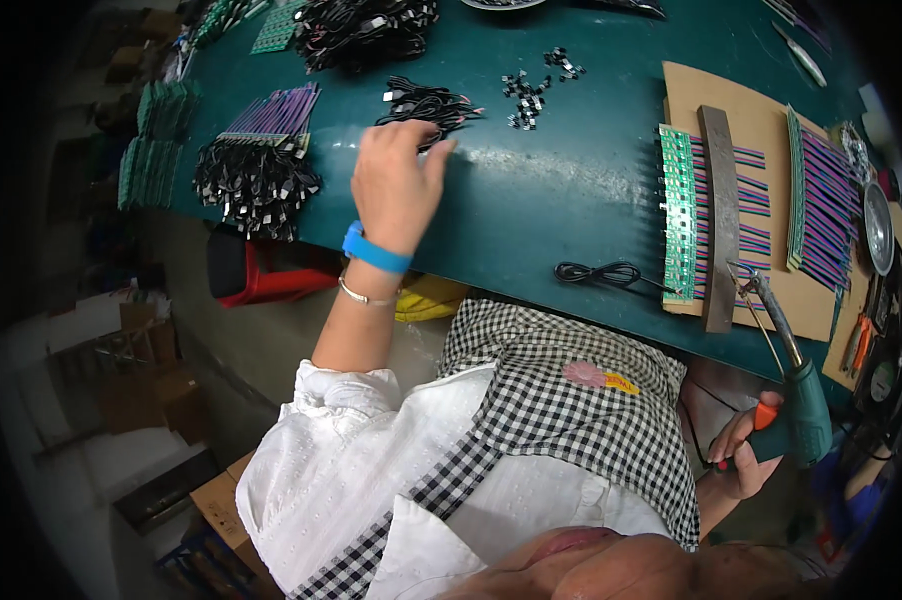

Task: The person assembles electronic components onto circuit boards by hand, then solders them in place with a soldering iron.

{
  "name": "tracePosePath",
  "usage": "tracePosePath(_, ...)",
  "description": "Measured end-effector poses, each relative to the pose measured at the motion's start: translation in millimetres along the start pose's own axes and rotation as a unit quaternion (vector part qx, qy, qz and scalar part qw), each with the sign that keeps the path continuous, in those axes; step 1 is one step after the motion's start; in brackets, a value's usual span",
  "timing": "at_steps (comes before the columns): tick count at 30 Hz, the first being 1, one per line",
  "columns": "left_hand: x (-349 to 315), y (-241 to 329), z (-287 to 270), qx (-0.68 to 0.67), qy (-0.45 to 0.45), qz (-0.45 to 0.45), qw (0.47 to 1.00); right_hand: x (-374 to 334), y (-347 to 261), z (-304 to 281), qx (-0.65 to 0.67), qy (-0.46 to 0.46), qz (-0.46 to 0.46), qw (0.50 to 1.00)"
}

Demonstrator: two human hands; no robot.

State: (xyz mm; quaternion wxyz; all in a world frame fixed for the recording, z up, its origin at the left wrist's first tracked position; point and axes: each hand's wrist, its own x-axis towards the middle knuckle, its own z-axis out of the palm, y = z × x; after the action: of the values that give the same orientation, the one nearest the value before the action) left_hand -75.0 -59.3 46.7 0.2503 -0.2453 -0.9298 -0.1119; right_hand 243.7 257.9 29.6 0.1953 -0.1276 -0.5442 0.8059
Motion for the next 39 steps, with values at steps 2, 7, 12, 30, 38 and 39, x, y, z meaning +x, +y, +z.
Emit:
tracePosePath(2, -9.6, -25.2, 3.8, 0.089, -0.025, 0.003, 0.996, 5.4, 4.8, -2.1, 0.010, -0.011, 0.001, 1.000)
tracePosePath(7, -15.1, -7.6, -4.7, -0.106, -0.199, -0.123, 0.966, 4.9, 4.3, 1.8, 0.008, -0.019, -0.001, 1.000)
tracePosePath(12, -12.0, 3.6, 17.9, -0.120, -0.112, -0.001, 0.987, 8.7, 3.0, 6.5, 0.009, -0.044, -0.010, 0.999)
tracePosePath(30, -10.5, 174.6, -20.8, -0.609, -0.431, 0.016, 0.666, 54.8, 13.1, 73.0, 0.022, -0.028, -0.026, 0.999)
tracePosePath(38, -20.6, 183.8, -13.3, -0.600, -0.408, 0.035, 0.687, 46.3, 22.5, 59.1, -0.246, -0.013, -0.110, 0.963)
tracePosePath(39, -19.4, 186.2, -14.3, -0.598, -0.394, 0.048, 0.696, 46.6, 20.8, 59.9, -0.278, -0.007, -0.135, 0.951)
